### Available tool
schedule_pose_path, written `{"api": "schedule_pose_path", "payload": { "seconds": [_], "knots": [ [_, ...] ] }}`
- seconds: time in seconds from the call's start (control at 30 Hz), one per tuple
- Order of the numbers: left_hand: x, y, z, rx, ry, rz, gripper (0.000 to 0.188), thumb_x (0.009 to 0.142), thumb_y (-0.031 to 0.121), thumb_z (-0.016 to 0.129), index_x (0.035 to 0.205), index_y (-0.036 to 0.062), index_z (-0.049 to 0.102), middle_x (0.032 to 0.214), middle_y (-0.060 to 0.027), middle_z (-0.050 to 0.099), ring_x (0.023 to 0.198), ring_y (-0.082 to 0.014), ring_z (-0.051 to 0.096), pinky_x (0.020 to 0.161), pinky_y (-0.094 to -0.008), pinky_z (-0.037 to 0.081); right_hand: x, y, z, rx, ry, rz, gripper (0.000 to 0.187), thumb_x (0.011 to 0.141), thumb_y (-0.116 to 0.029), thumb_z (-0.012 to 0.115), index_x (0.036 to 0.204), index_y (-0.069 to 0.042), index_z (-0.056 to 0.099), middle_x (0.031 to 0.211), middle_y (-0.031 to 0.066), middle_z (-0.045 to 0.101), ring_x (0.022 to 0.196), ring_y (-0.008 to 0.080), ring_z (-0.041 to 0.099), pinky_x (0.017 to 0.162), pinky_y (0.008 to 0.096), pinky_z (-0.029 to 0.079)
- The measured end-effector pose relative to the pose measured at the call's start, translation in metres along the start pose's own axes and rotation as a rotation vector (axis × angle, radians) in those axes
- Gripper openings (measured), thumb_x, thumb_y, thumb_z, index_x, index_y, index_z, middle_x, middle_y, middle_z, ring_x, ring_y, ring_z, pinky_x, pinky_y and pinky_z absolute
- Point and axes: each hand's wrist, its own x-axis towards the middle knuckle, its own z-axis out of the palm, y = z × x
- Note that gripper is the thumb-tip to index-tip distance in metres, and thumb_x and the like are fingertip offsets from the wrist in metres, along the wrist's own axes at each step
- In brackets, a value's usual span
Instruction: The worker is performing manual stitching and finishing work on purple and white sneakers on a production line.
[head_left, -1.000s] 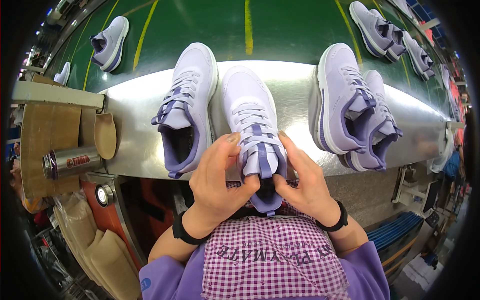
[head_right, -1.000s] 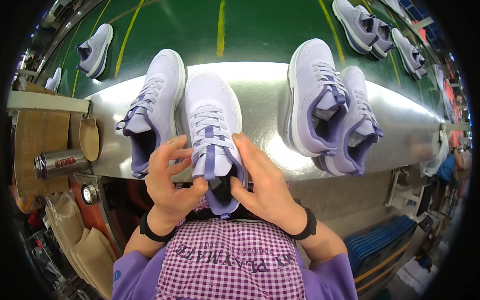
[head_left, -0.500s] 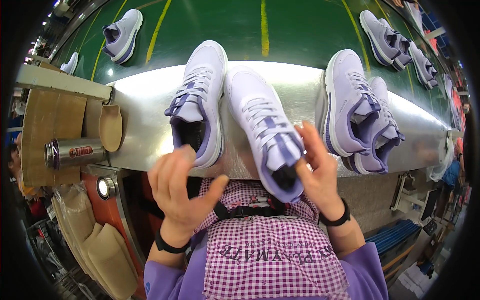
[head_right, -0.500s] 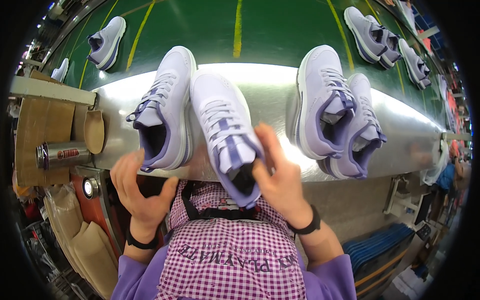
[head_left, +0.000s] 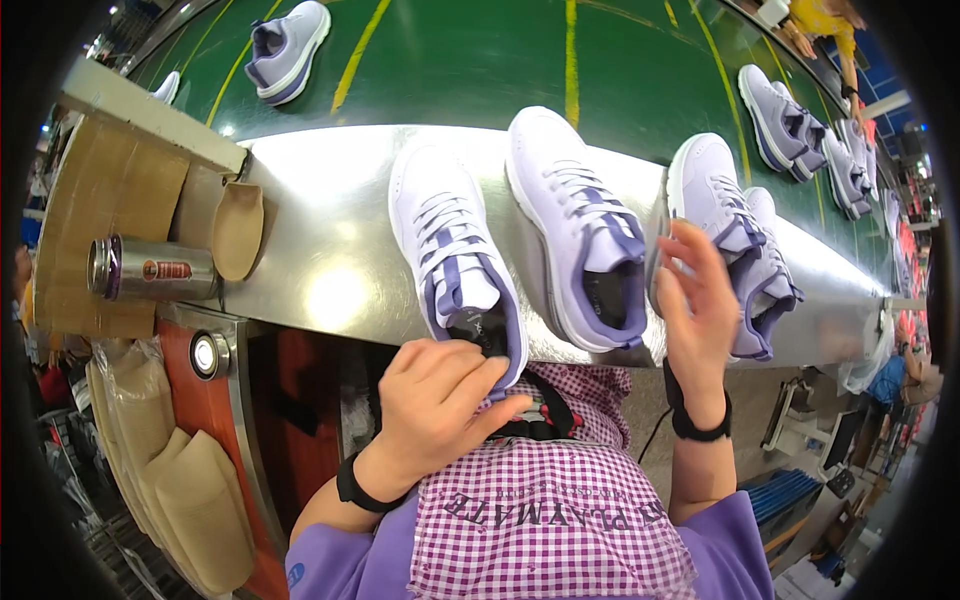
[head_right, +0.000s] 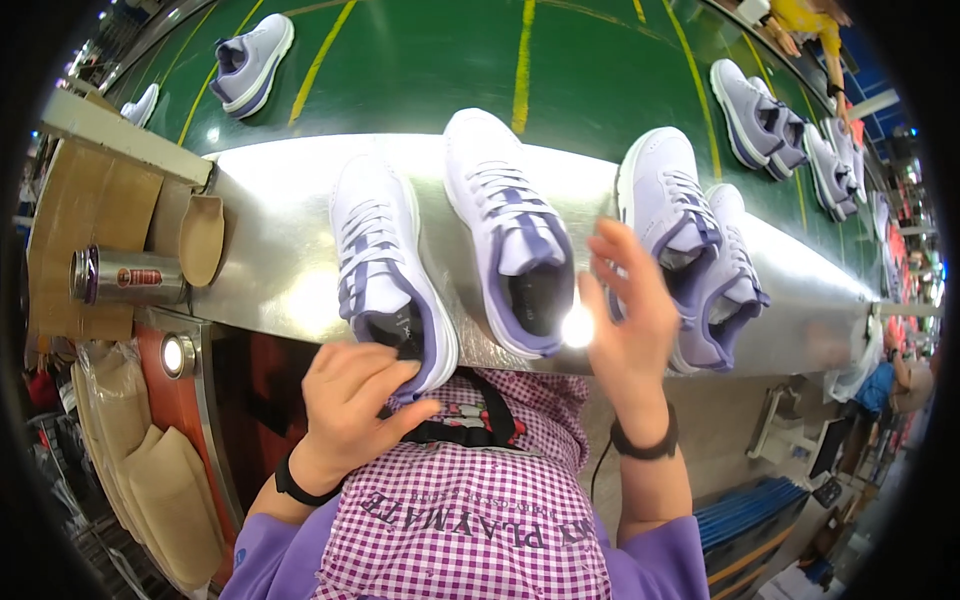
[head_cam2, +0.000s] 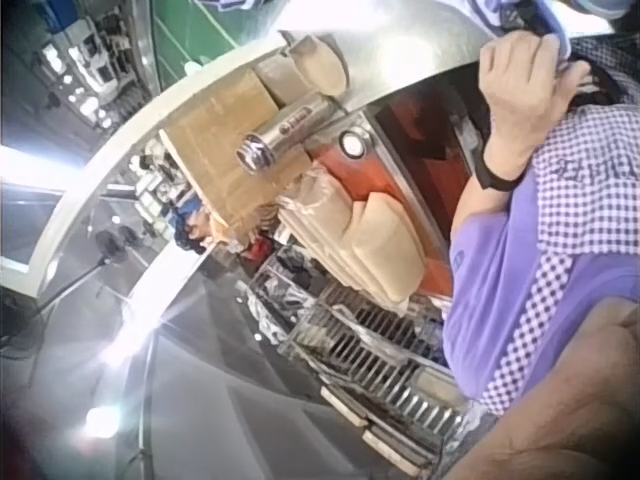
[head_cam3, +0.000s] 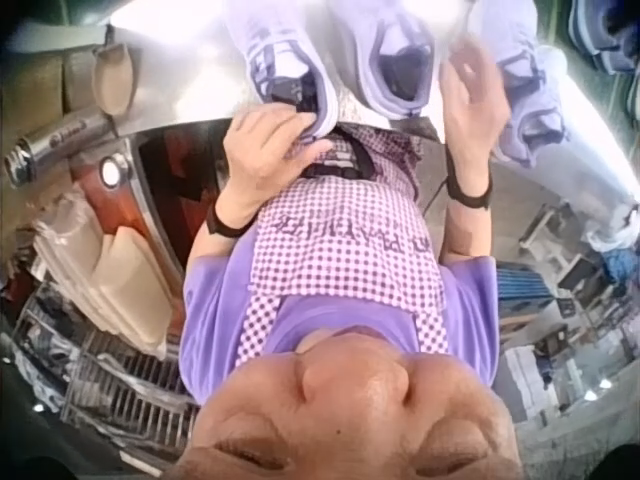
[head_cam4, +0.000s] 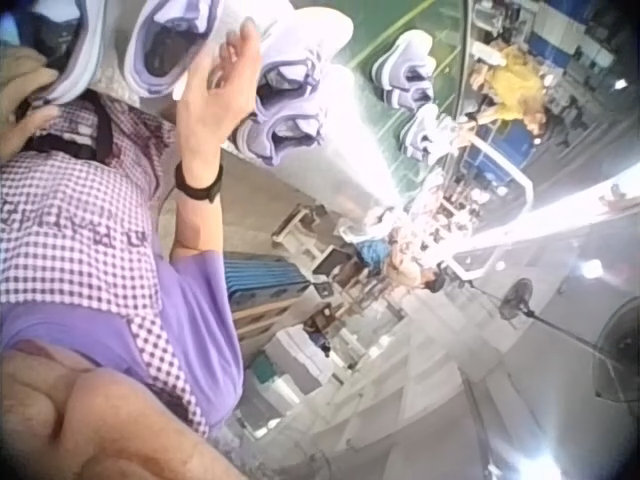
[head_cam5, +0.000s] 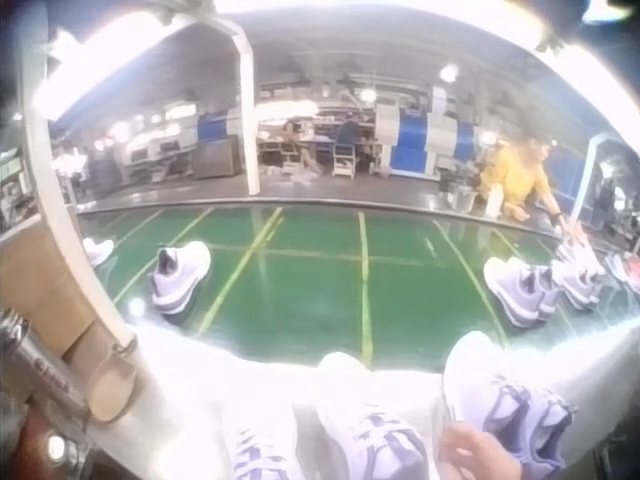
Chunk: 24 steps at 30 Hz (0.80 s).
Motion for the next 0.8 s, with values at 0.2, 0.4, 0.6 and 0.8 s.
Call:
{"api": "schedule_pose_path", "payload": {
  "seconds": [0.2, 0.4, 0.6, 0.8],
  "knots": [
    [0.007, -0.019, -0.002, 0.04, 0.33, -0.191, 0.047, 0.07, 0.009, 0.081, 0.112, 0.0016, 0.062, 0.102, -0.0113, 0.06, 0.087, -0.0275, 0.057, 0.074, -0.0371, 0.048, -0.029, -0.062, 0.032, -0.212, -0.4, -0.568, 0.042, 0.069, -0.014, 0.083, 0.103, 0.001, 0.065, 0.098, 0.0133, 0.066, 0.092, 0.0316, 0.064, 0.078, 0.0384, 0.053],
    [0.029, -0.035, 0.006, 0.183, 0.237, 0.11, 0.04, 0.062, 0.006, 0.073, 0.101, 0.0024, 0.066, 0.094, -0.0072, 0.06, 0.08, -0.0235, 0.057, 0.066, -0.0334, 0.049, -0.038, -0.044, 0.085, -0.416, -0.549, -0.653, 0.035, 0.064, -0.023, 0.079, 0.083, 0.0, 0.062, 0.078, 0.0081, 0.055, 0.085, 0.0251, 0.052, 0.076, 0.0361, 0.04],
    [0.052, -0.029, -0.013, 0.302, -0.04, 0.407, 0.029, 0.057, 0.011, 0.066, 0.086, 0.0028, 0.067, 0.082, -0.0038, 0.058, 0.075, -0.0171, 0.056, 0.056, -0.0249, 0.047, -0.037, -0.03, 0.099, -0.476, -0.514, -0.789, 0.027, 0.07, -0.017, 0.076, 0.087, 0.001, 0.065, 0.083, 0.01, 0.063, 0.088, 0.0267, 0.057, 0.075, 0.0398, 0.042],
    [0.032, -0.039, 0.005, 0.147, 0.224, 0.175, 0.041, 0.067, 0.006, 0.068, 0.107, 0.0012, 0.065, 0.095, -0.0077, 0.062, 0.085, -0.0232, 0.06, 0.076, -0.0336, 0.052, -0.04, -0.035, 0.092, -0.383, -0.602, -0.701, 0.029, 0.07, -0.02, 0.078, 0.086, 0.001, 0.066, 0.082, 0.0112, 0.062, 0.084, 0.028, 0.056, 0.078, 0.0411, 0.044]
  ]
}}
